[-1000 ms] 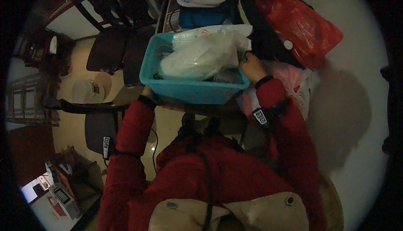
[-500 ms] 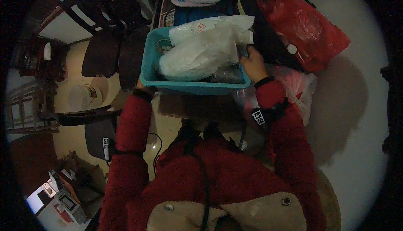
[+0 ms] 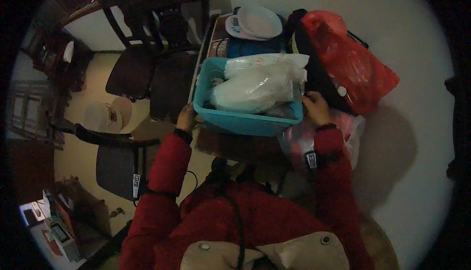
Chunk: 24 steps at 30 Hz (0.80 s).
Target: The person unpacks and repacks items from a light blue plastic basket into red and white plastic bags on a cluttered table. They handle a white electric kettle, a white plate, and several wrapped items, placing them into bags and tying the bags closed.
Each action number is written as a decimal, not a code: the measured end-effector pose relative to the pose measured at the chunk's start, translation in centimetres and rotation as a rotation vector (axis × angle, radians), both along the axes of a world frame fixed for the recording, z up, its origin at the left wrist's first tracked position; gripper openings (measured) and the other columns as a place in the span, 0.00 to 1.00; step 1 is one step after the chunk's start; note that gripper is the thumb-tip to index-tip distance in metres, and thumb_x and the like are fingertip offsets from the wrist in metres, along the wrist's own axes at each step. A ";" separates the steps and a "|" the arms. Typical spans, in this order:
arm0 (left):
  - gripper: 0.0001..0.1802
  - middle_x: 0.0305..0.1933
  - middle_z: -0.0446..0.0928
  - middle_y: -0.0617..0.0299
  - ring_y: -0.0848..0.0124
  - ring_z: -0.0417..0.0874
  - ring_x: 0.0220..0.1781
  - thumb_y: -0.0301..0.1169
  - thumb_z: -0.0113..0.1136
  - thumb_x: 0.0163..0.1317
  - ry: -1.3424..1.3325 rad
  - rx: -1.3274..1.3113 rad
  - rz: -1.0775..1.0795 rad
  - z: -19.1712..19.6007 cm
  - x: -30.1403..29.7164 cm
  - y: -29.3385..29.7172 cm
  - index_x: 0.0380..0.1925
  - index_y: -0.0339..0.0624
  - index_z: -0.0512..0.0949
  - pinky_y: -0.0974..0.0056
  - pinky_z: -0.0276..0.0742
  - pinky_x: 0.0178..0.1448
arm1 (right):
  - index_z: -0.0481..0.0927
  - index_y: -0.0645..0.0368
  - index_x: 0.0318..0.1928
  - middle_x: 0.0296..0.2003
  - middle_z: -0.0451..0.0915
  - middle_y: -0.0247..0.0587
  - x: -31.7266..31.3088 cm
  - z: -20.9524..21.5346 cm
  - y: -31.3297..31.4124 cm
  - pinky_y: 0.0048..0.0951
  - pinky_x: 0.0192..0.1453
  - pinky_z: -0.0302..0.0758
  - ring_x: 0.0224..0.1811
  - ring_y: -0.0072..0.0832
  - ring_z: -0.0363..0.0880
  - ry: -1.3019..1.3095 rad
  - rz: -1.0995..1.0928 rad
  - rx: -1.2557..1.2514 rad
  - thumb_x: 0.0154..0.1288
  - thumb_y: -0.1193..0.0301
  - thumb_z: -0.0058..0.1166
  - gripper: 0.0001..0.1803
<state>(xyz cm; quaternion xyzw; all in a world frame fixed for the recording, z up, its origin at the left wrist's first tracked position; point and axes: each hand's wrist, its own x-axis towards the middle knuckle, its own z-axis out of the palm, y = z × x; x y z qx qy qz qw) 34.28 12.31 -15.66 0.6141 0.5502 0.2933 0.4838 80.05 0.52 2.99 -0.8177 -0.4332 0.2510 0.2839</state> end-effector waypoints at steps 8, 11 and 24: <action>0.26 0.46 0.79 0.59 0.71 0.80 0.42 0.48 0.55 0.64 -0.236 -0.338 0.180 -1.9 -8.6 -6.9 0.54 0.41 0.71 0.65 0.73 0.38 | 0.73 0.59 0.51 0.43 0.76 0.39 -7.0 -1.6 -4.0 0.32 0.51 0.73 0.42 0.31 0.75 0.118 0.031 0.493 0.60 0.72 0.58 0.18; 0.27 0.48 0.80 0.58 0.71 0.80 0.42 0.49 0.54 0.65 -0.300 -0.376 0.277 -4.1 -11.3 -10.6 0.55 0.42 0.71 0.64 0.74 0.39 | 0.74 0.59 0.51 0.44 0.77 0.41 -11.9 -2.4 -3.7 0.33 0.48 0.74 0.42 0.33 0.77 0.227 0.179 0.387 0.59 0.74 0.57 0.18; 0.26 0.49 0.79 0.52 0.65 0.82 0.45 0.44 0.56 0.63 -0.015 -0.464 0.454 2.1 -12.0 -35.5 0.55 0.37 0.73 0.61 0.76 0.49 | 0.77 0.59 0.47 0.38 0.80 0.37 -23.4 -1.7 -8.2 0.27 0.47 0.74 0.40 0.25 0.77 0.374 0.927 0.110 0.63 0.74 0.52 0.12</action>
